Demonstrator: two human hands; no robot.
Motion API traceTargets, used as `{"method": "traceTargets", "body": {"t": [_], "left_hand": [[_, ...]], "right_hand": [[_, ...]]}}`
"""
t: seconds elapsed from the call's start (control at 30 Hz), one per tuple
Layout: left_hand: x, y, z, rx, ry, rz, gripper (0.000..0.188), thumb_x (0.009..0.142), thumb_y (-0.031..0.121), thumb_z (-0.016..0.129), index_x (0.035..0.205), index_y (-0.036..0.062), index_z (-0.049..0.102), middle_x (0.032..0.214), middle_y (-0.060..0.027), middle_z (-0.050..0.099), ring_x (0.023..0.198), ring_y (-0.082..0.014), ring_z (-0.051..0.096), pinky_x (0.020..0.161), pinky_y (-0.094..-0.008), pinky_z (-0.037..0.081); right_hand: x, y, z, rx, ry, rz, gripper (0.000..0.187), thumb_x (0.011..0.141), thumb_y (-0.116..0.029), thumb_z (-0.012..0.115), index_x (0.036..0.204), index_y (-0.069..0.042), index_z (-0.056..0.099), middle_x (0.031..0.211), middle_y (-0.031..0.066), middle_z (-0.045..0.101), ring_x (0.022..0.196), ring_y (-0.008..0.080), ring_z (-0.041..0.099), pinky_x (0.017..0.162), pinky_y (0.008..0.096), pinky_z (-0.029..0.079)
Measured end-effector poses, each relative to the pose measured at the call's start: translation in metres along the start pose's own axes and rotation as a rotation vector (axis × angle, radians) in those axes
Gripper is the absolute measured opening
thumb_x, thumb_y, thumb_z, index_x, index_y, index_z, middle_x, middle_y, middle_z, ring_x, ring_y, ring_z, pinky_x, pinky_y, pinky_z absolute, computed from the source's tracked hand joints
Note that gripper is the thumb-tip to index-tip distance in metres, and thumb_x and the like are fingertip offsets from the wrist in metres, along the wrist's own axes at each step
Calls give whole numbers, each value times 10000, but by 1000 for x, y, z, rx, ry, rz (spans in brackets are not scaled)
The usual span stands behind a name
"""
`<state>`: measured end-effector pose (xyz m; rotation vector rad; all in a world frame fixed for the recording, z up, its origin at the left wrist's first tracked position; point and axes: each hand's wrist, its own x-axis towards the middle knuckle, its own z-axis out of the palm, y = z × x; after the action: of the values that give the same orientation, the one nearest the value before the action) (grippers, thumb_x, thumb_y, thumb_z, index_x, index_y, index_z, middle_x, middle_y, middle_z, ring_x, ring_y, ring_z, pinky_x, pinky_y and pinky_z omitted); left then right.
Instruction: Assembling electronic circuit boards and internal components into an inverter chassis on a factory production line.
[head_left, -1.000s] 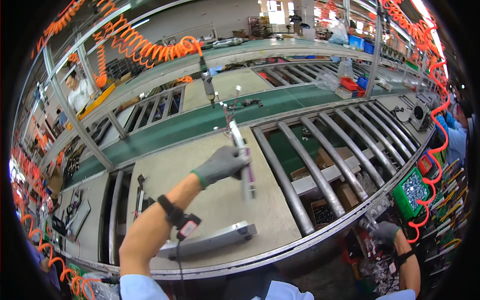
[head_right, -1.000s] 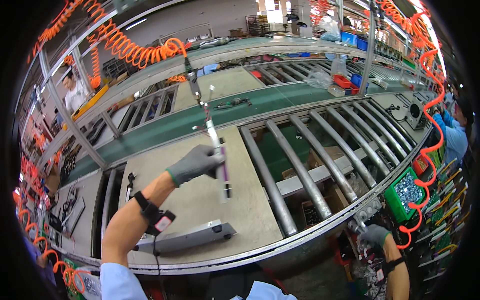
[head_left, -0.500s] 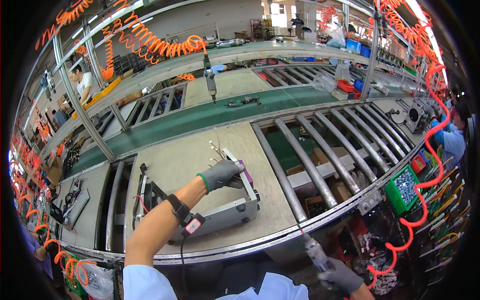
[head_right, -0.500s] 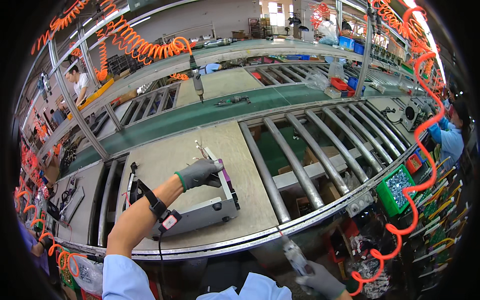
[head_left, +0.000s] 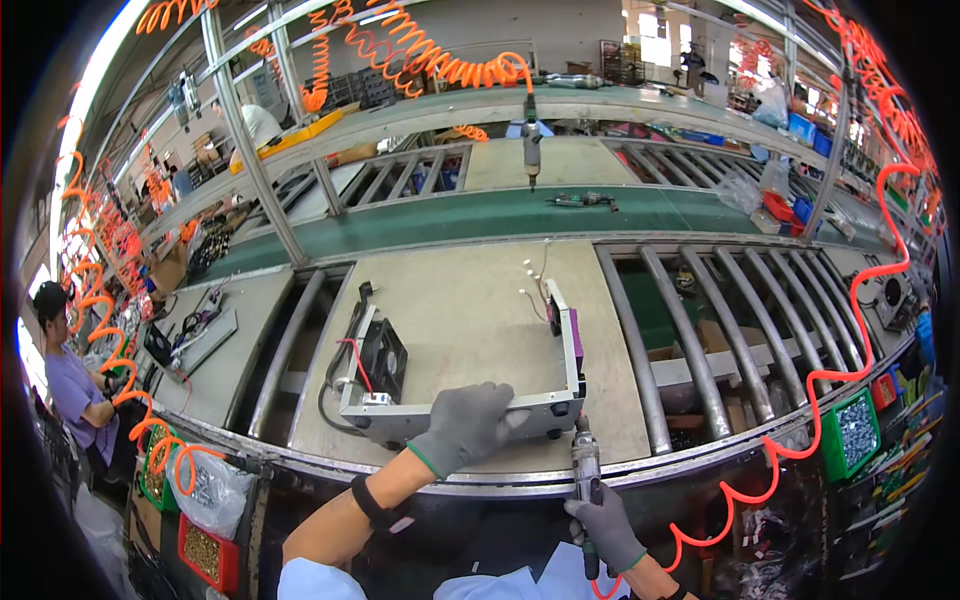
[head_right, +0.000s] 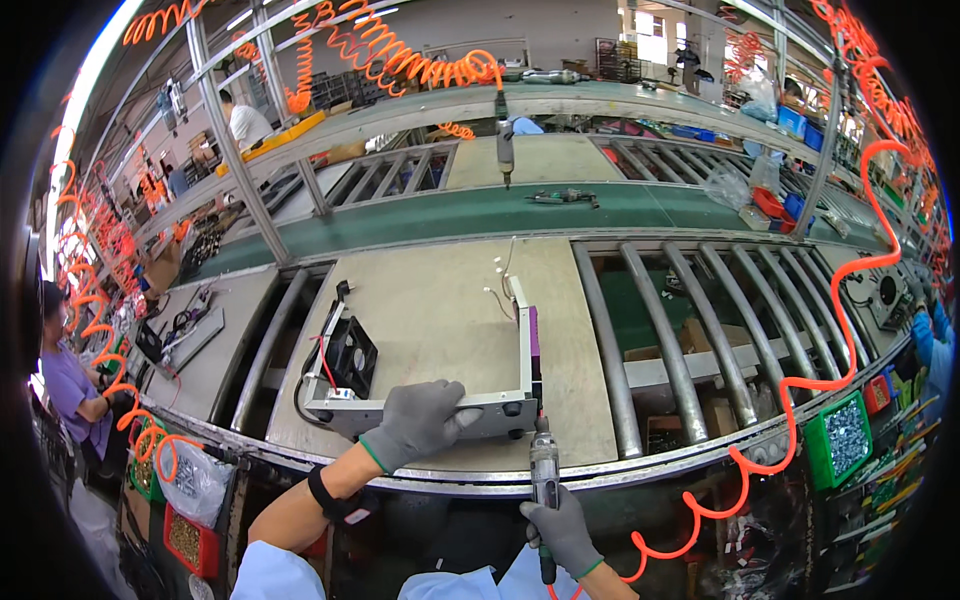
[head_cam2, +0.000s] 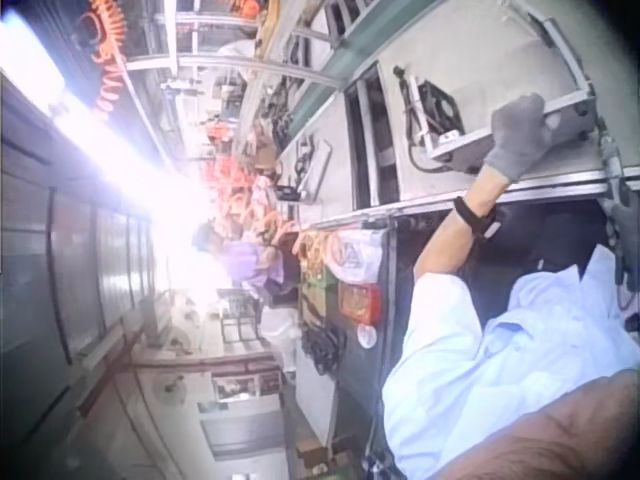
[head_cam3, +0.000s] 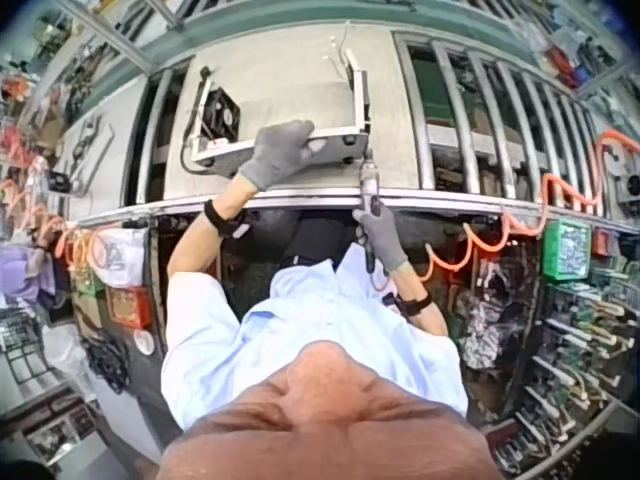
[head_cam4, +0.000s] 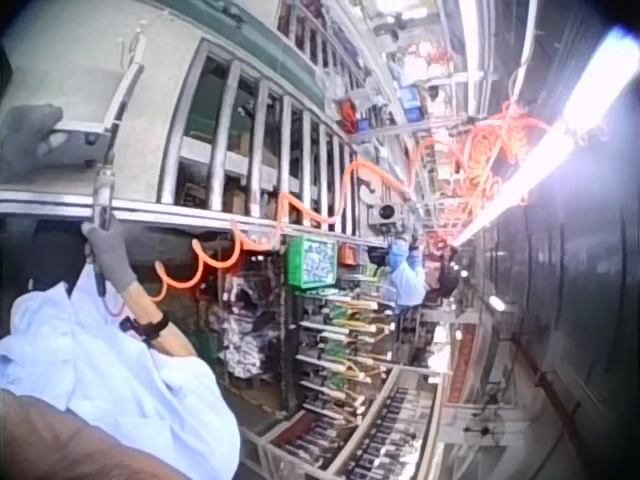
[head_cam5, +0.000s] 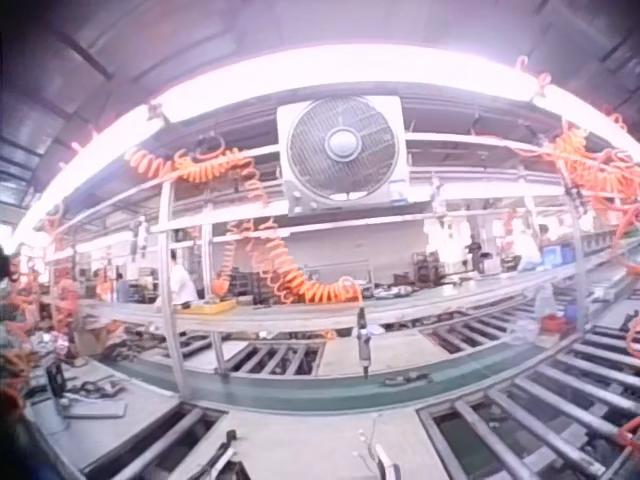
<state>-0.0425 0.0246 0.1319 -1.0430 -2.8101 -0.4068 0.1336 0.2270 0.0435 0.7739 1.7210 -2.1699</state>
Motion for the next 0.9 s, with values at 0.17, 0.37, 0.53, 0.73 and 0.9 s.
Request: {"method": "traceTargets", "body": {"t": [0.17,0.37,0.53,0.73,0.9], "left_hand": [[-2,-11,-1,9,91,87,363,909,422,631,825,72,589,770,-130,657,674,-364,657,598,-472,516],[-3,-27,-23,-73,248,112,374,838,368,739,711,65,561,635,-168,577,623,-381,618,550,-459,471],[-1,-35,-20,10,82,66,354,868,399,683,764,69,609,705,-155,630,679,-378,644,608,-485,494],[-13,-40,-34,22,-59,42,360,880,408,658,790,62,615,750,-172,633,740,-385,642,663,-495,494],[-9,-28,-56,2,-325,-86,558,819,553,698,1025,34,691,944,-195,693,944,-358,677,834,-442,526]], "right_hand": [[-4,-5,0,-88,-16,-4,261,864,-140,702,988,-42,494,635,45,557,482,112,559,426,274,477],[-8,-11,-3,-104,-52,-11,288,863,-177,716,1016,-33,519,642,31,553,485,96,546,440,262,467],[-7,-16,-1,-135,-65,-25,293,866,-192,715,1012,-30,519,660,28,553,495,95,549,449,263,474],[-1,-23,2,-142,-83,0,322,866,-241,716,1023,-39,520,682,36,568,510,101,561,460,259,479],[3,-27,0,-188,-97,26,344,860,-251,720,1048,-42,521,660,38,568,482,105,552,445,260,466]]}}
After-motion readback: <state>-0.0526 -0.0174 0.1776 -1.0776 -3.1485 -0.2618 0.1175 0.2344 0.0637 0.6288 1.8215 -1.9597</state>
